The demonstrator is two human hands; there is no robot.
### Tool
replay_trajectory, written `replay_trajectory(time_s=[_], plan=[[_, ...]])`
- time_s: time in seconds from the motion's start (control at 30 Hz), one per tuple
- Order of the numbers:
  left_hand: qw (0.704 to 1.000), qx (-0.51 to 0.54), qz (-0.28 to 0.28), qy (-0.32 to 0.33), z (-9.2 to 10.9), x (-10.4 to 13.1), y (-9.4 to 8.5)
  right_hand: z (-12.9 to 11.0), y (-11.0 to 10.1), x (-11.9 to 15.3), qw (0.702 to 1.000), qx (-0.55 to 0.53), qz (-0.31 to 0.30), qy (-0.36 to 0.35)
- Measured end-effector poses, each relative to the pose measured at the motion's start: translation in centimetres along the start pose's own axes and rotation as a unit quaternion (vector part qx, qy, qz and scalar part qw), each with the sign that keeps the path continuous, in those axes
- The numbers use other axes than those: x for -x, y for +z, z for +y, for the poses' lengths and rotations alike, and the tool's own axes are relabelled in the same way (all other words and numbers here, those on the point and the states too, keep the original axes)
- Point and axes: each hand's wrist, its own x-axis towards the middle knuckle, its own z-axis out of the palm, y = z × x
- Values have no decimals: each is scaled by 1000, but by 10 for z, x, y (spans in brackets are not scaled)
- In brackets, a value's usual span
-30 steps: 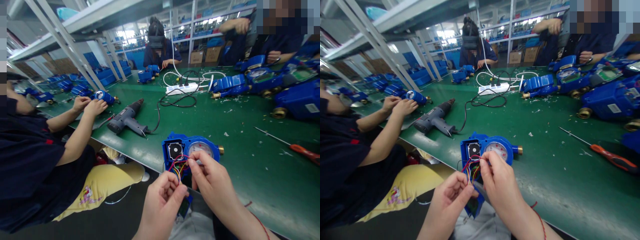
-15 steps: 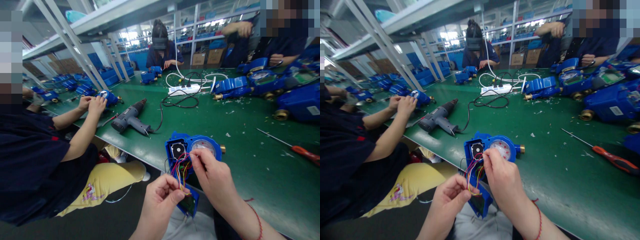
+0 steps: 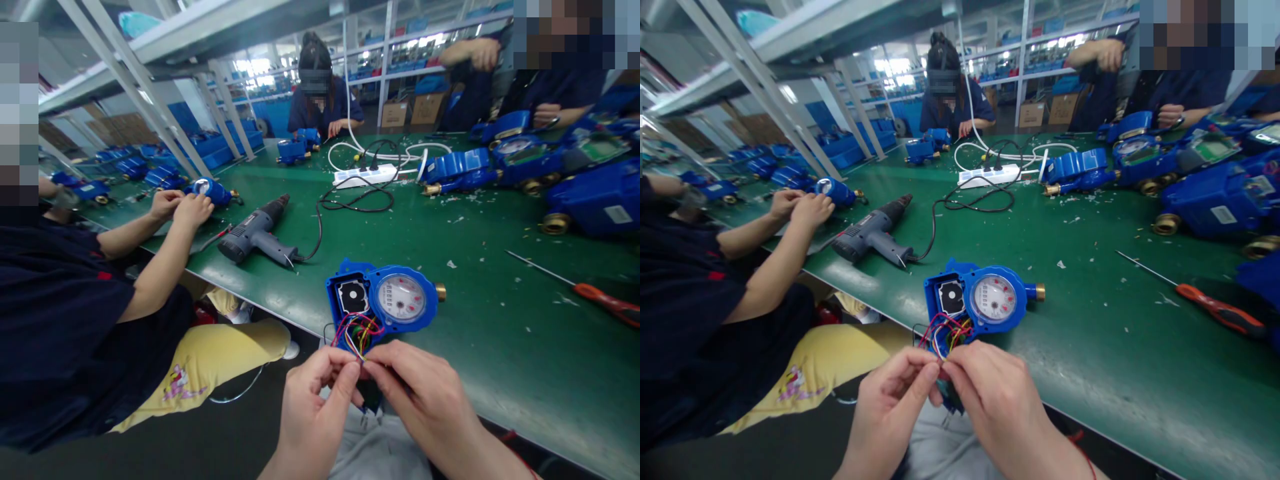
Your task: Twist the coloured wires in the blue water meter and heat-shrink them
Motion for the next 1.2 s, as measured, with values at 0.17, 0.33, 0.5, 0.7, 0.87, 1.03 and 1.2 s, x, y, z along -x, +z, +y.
replay_trajectory(time_s=[0.17,0.33,0.5,0.7,0.87,1.03,1.2], plan=[[997,67,-14,-33,3,-1,3,-5,-3,-5,994,-38,16,101],[990,132,-15,-38,1,-3,6,-6,-5,-7,991,-35,37,127],[971,234,-10,-49,1,-1,6,-3,-4,-6,981,-60,71,170],[944,315,-19,-90,6,-2,3,0,-2,-3,941,-200,67,265],[969,209,-2,-131,6,-6,4,-1,-4,-9,918,-266,57,288],[971,209,-2,-118,10,-11,7,-2,-2,-11,914,-298,32,273],[972,206,8,-111,10,-12,12,0,0,-10,923,-294,-7,248]])
